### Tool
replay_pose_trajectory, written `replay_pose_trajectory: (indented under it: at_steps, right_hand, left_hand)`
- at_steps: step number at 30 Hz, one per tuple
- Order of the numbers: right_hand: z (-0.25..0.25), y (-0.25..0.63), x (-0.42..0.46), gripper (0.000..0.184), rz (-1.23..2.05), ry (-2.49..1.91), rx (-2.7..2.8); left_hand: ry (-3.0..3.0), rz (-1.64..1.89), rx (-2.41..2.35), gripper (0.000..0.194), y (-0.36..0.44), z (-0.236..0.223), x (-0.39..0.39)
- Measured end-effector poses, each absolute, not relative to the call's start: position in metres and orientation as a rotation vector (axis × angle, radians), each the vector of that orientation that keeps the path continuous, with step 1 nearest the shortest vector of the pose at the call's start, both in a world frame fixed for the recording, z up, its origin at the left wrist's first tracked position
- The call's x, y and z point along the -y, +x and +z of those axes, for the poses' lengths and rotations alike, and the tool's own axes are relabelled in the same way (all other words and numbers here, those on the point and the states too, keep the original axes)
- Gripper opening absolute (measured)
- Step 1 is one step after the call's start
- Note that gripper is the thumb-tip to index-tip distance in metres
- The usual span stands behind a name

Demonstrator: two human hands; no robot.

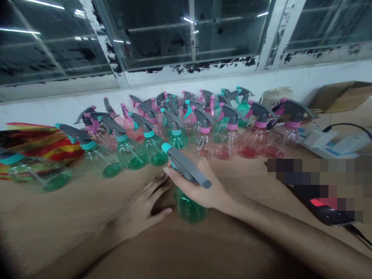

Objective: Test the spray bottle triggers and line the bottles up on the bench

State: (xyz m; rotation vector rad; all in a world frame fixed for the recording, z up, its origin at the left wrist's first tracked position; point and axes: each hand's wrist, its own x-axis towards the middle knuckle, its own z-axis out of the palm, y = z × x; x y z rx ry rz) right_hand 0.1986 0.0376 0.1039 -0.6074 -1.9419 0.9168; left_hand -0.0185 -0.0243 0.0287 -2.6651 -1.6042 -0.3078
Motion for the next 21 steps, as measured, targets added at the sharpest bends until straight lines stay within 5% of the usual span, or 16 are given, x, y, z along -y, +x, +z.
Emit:
replay_pose_trajectory:
  at_steps: [9, 21]
  right_hand:
    - [0.094, 0.200, -0.037, 0.028, 1.046, -0.643, 1.861]
    - [0.093, 0.203, -0.039, 0.022, 0.937, -0.644, 1.928]
  left_hand:
    - [-2.665, -0.369, 1.606, 0.060, -0.018, 0.029, 0.024]
    - [-2.679, -0.360, 1.618, 0.062, -0.018, 0.030, 0.024]
